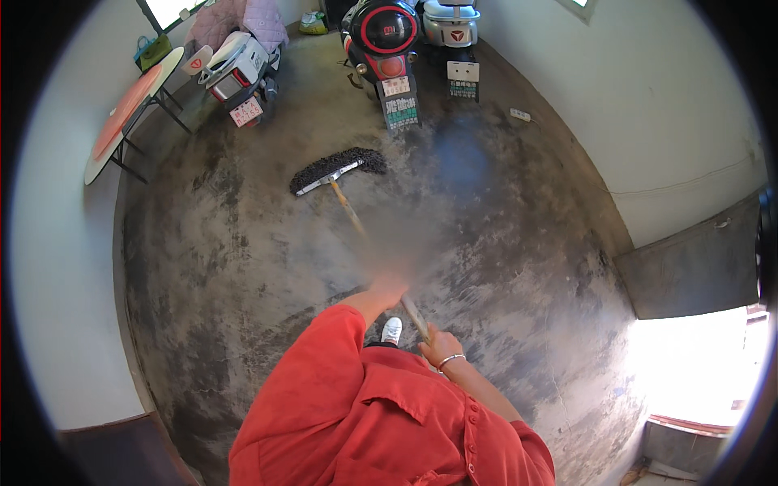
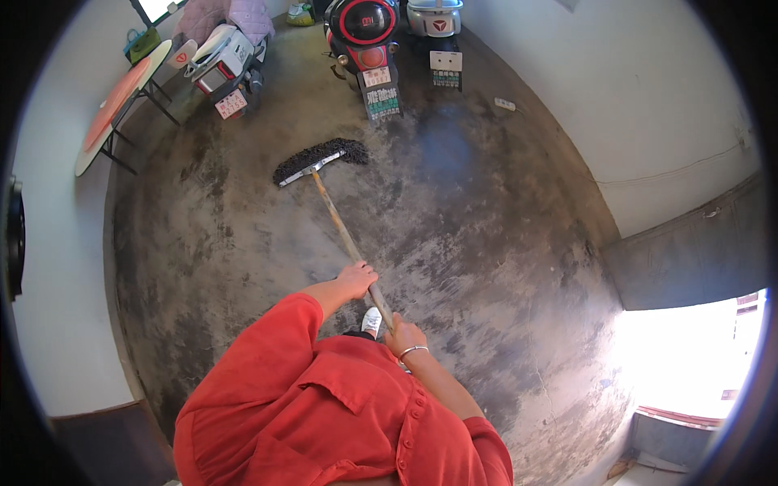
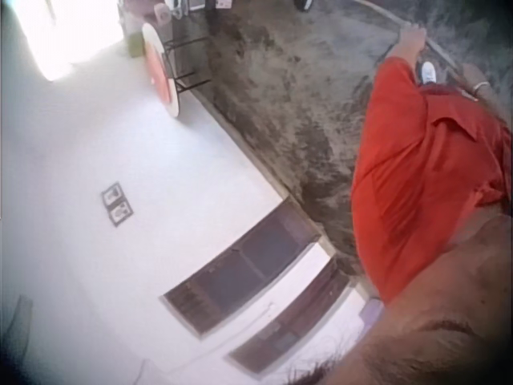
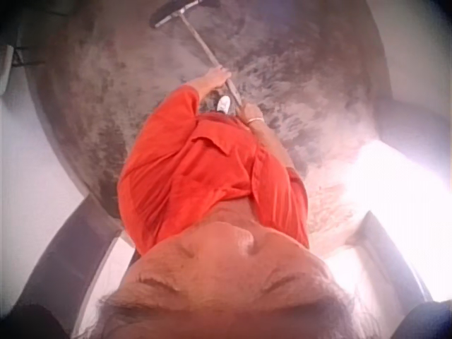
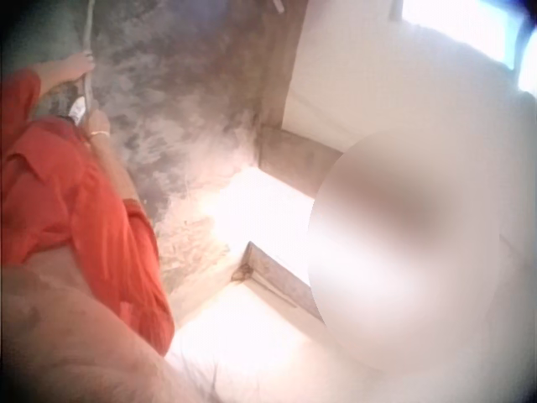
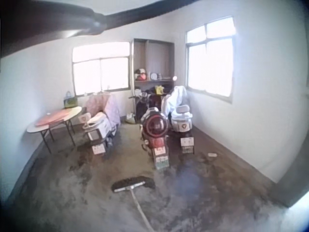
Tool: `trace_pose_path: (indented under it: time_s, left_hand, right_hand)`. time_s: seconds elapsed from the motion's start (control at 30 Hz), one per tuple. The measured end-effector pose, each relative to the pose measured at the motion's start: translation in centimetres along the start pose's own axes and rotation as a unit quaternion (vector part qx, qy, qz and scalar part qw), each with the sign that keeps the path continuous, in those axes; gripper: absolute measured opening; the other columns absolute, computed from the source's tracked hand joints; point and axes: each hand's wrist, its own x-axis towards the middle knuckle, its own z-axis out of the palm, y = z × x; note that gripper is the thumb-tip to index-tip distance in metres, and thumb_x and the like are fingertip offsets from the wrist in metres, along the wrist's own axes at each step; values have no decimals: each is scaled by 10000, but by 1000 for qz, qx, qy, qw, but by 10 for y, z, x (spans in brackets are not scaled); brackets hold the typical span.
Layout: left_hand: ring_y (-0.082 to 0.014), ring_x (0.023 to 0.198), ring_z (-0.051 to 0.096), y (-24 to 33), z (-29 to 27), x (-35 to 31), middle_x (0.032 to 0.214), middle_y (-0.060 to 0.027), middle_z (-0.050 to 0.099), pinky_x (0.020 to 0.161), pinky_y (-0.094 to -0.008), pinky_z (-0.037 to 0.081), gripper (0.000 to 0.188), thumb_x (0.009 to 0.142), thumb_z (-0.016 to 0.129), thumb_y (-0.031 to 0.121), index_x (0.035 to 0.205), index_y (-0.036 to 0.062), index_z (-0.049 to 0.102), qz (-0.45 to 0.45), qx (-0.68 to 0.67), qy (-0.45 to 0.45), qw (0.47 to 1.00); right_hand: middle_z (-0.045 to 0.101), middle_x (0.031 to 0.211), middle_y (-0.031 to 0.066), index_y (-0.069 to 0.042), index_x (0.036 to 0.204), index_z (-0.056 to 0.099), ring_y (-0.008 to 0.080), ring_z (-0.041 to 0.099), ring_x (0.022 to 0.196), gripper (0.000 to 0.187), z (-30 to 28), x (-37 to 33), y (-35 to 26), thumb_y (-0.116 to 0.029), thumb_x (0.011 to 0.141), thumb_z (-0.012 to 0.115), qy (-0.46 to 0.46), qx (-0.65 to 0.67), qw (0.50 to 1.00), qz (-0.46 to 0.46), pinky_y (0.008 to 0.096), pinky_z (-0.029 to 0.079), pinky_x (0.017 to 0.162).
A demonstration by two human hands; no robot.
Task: The person sweeps the concrete floor using a large dust mop, pushing it across different areas of the room and out through the open doorway.
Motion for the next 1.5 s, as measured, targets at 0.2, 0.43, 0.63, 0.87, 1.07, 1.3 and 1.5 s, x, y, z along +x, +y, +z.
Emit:
trace_pose_path:
  time_s: [0.2, 0.43, 0.63, 0.87, 1.07, 1.3, 1.5]
  left_hand:
    - [-220, 1057, 437, 55, 44, -27, 1013, -14, 538, 796, -410, 416, 224, 700, 604, 182, 917, 158, 554, 40, -49, -14, 998]
    - [-227, 940, 533, 173, 125, -98, 897, -37, 600, 755, -421, 404, 181, 684, 591, 189, 862, 163, 600, 222, -25, -59, 973]
    - [-261, 860, 605, 331, 153, -195, 841, -63, 636, 684, -416, 470, 215, 641, 582, 170, 850, 155, 626, 371, -54, -212, 903]
    - [-274, 925, 571, 391, 148, -240, 914, -92, 618, 779, -441, 430, 243, 679, 572, 187, 911, 116, 590, 381, -133, -192, 895]
    - [-263, 952, 551, 328, 154, -242, 937, -85, 610, 815, -443, 392, 245, 693, 572, 203, 920, 113, 584, 313, -154, -125, 929]
    - [-261, 936, 570, 162, 147, -240, 936, -73, 620, 759, -425, 420, 223, 677, 588, 197, 887, 125, 615, 249, -103, -121, 955]
    - [-238, 923, 556, -19, 155, -280, 893, -40, 616, 738, -401, 447, 214, 680, 609, 222, 880, 147, 624, 168, 8, -102, 981]
  right_hand:
    - [604, 862, 215, -144, 1206, 382, 392, 582, 799, 539, 33, -90, 42, -335, 734, 557, -4, -20, 999, 28, 471, 464, 705]
    - [601, 838, 206, -278, 1218, 403, 378, 584, 776, 513, 119, -311, 129, -378, 741, 565, -11, 52, 987, 154, 450, 458, 675]
    - [621, 830, 143, -228, 1131, 526, 340, 593, 760, 521, 134, -517, 130, -337, 640, 660, -15, 17, 956, 292, 426, 473, 677]
    - [619, 722, 131, -166, 942, 634, 298, 609, 697, 377, 110, -579, 126, -254, 580, 689, 84, -75, 945, 307, 383, 487, 645]
    - [618, 702, 116, -210, 940, 617, 293, 605, 670, 348, 103, -522, 71, -275, 604, 682, 78, -135, 942, 298, 406, 476, 618]
    - [625, 739, 101, -233, 998, 577, 299, 605, 701, 359, 137, -412, -16, -301, 653, 646, 65, -128, 965, 221, 415, 474, 633]
    - [628, 819, 123, -217, 1069, 526, 323, 602, 772, 399, 220, -286, -148, -384, 717, 608, 33, -87, 980, 177, 432, 473, 660]
